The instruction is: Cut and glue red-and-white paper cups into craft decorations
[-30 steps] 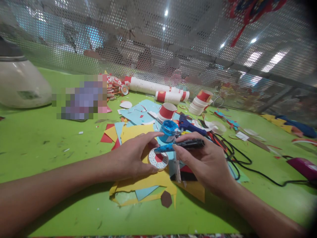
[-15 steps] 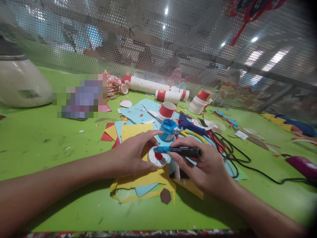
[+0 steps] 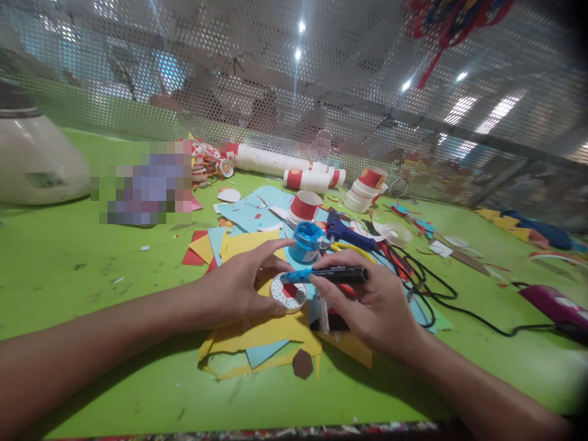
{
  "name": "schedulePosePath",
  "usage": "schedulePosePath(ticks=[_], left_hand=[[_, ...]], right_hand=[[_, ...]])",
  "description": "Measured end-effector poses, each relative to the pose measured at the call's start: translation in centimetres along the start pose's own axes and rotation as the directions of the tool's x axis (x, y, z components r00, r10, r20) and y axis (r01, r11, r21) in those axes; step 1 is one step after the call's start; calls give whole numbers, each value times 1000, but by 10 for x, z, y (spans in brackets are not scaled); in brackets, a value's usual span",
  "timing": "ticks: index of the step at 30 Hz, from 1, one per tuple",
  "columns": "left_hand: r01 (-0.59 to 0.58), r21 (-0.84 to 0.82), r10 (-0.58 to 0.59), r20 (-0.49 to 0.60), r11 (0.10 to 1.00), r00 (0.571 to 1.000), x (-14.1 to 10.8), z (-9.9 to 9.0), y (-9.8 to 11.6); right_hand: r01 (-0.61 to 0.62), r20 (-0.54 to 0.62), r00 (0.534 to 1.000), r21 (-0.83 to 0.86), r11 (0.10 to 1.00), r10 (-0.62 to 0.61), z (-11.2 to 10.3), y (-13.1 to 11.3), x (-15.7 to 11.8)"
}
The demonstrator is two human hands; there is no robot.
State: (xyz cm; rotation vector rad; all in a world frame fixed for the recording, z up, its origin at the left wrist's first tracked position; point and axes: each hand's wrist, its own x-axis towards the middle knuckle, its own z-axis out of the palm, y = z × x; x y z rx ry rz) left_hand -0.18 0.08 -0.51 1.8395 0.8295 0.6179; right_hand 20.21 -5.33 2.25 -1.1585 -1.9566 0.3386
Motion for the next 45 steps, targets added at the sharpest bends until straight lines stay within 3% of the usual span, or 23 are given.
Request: schedulePosePath(ticks=[6,13,23,25,29,32,39,45], left_hand=[[0,39,1,-29,999,1000,2,0,-4],[26,123,-19,-54,992,998,1,0,8],[22,118,-17,-42,993,999,2,0,1],[38,96,-34,-44,995,998,1,1,0],[33,134,-25,-66,990,998,1,3,-1],[19,169,-4,-87,985,996,1,4,-1],[41,195,-27,-75,980,997,2,3,-1],[63,173,-55,-49,983,997,1,2,3]], right_hand=[[-25,-120,992,74,997,34,2,2,1],[-48,-110,992,76,996,56,6,4,0],[-114,-112,984,217,969,141,2,3,2],[-132,-201,962,259,957,187,-7,5,6],[-69,-453,856,381,922,251,-32,21,19],[-36,-513,824,378,925,241,-43,34,27],[-101,-347,907,371,923,239,-26,39,33],[-157,-194,959,245,957,207,-18,33,43]])
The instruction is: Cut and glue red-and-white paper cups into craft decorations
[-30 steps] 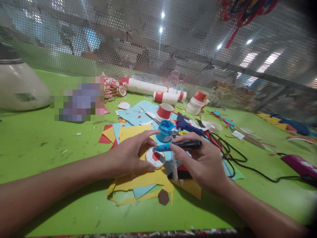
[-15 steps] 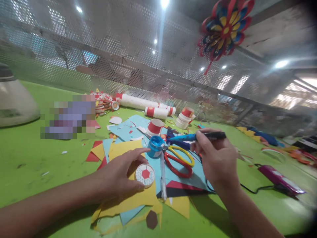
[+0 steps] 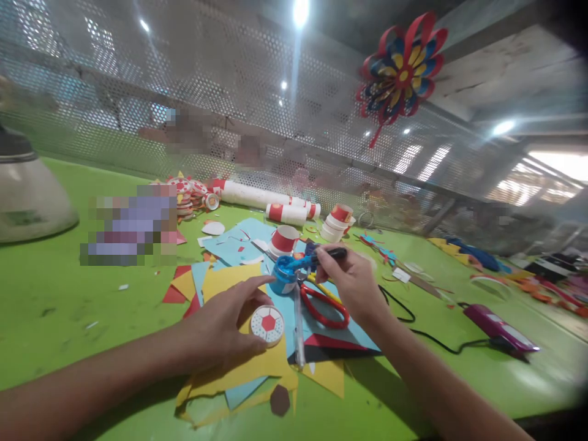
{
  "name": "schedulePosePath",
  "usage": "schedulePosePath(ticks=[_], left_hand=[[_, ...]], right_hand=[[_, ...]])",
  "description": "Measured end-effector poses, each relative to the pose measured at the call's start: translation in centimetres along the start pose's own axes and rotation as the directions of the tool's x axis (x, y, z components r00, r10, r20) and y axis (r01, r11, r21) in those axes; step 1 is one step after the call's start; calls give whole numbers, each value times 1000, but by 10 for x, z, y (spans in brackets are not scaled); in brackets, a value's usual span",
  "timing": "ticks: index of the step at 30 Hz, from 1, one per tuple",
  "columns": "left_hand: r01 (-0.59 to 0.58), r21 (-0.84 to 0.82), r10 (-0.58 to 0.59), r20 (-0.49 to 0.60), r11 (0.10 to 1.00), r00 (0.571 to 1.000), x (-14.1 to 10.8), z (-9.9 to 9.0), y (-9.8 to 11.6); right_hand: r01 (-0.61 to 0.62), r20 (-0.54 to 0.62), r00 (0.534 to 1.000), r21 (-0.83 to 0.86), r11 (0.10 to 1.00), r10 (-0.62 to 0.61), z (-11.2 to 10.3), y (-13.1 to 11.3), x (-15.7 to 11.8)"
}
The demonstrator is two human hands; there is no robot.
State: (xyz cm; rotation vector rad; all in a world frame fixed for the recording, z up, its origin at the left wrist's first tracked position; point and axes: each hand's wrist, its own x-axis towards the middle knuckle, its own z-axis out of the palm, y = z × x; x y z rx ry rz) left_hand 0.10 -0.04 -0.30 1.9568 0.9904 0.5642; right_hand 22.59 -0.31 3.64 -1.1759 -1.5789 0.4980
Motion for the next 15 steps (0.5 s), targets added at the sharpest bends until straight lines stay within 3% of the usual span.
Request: schedulePosePath(ticks=[8,15], left_hand=[[-20,-17,20,-7,1000,1000,1,1,-6],[-29,-26,29,-7,999,1000,0,4,-10]], right_hand=[[77,140,989,-217,973,-47,8,-5,12],[77,70,995,-192,978,-65,-1,-14,11]])
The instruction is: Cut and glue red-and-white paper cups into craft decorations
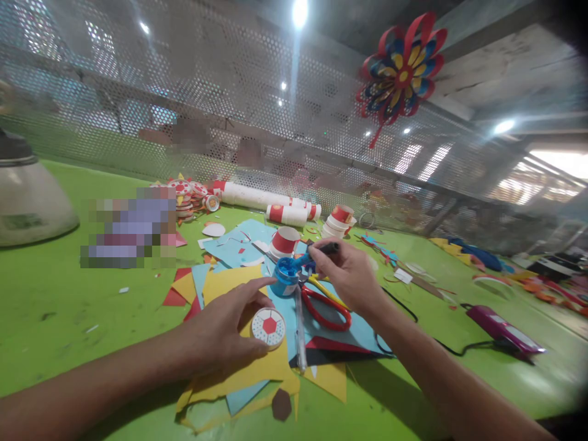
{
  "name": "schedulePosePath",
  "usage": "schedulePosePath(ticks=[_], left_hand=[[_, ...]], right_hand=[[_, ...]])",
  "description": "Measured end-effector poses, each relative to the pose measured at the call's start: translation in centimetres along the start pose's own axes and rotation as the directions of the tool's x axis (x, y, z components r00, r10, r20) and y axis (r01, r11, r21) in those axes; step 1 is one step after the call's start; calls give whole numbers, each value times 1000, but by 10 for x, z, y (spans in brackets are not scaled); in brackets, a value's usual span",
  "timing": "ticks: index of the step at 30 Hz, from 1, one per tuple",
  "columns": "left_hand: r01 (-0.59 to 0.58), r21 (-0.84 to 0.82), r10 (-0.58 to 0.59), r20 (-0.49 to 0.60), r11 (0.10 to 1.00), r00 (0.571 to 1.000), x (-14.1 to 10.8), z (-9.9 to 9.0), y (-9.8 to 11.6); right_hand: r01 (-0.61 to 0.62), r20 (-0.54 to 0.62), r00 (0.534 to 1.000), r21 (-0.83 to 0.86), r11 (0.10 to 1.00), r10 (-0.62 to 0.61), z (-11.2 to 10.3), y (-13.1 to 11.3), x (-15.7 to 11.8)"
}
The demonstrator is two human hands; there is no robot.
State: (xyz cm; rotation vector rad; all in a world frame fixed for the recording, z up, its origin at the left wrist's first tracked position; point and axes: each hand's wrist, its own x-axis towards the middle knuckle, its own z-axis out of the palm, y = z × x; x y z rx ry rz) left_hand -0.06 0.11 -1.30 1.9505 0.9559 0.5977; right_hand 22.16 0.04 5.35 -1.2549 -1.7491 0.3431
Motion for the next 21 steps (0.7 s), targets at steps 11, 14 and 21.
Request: schedulePosePath(ticks=[11,14,21], left_hand=[[49,53,-50,12,997,999,-1,-5,14],[50,48,-51,19,998,999,-2,-6,16],[80,59,-82,29,995,996,-3,-8,19]], right_hand=[[9,-245,969,163,987,32,-5,13,-3],[-16,-238,969,181,983,60,-5,21,-3],[-60,-161,983,152,987,84,-10,24,-3]])
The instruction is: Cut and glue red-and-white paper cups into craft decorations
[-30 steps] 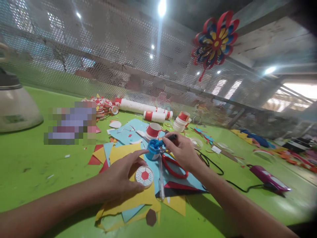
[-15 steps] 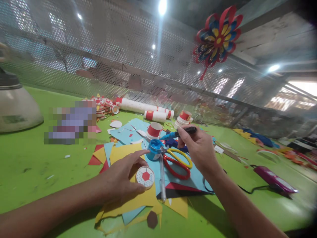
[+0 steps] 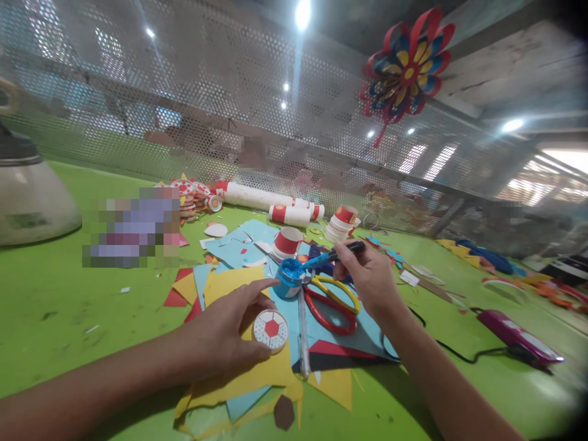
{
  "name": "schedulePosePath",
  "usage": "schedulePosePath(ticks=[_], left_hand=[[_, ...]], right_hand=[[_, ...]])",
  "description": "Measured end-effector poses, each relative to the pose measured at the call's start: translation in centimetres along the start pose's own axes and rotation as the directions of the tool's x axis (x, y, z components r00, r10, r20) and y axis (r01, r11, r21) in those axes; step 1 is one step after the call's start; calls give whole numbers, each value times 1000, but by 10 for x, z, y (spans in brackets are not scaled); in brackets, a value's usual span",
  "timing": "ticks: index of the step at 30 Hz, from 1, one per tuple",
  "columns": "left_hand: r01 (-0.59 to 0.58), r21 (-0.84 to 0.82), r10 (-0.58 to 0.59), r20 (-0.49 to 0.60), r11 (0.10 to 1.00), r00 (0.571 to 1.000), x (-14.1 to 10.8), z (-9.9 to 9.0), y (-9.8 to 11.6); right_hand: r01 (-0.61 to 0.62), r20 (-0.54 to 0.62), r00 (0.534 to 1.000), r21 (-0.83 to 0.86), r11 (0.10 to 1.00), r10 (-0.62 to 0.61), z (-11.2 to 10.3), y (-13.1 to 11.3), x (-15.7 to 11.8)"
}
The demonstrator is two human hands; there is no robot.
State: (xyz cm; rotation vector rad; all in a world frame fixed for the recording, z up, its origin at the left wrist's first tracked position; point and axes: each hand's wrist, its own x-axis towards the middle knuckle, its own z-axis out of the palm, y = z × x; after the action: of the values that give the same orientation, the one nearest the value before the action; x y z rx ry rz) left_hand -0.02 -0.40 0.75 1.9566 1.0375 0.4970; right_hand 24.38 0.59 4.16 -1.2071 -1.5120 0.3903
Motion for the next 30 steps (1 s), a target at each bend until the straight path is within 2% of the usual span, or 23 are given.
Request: schedulePosePath(ticks=[8,15,20,26,28,30], left_hand=[[-17,-12,16,-73,1000,997,1,6,-6],[-9,-8,9,-13,1000,1000,-1,0,1],[-24,12,24,-14,1000,1000,-1,0,0],[-60,-19,60,-18,998,998,2,2,-6],[-51,-9,51,-4,999,999,2,1,-6],[-40,-3,41,10,999,999,2,1,-6]], right_hand=[[-5,-65,998,14,1000,6,-15,-8,1],[-40,-88,995,117,992,50,0,5,0],[-73,-187,977,134,988,97,-2,12,3],[-76,-309,941,210,975,140,-14,-6,3],[-71,-296,944,257,964,148,-13,-15,-2],[-57,-222,966,315,948,132,-9,-23,-9]])
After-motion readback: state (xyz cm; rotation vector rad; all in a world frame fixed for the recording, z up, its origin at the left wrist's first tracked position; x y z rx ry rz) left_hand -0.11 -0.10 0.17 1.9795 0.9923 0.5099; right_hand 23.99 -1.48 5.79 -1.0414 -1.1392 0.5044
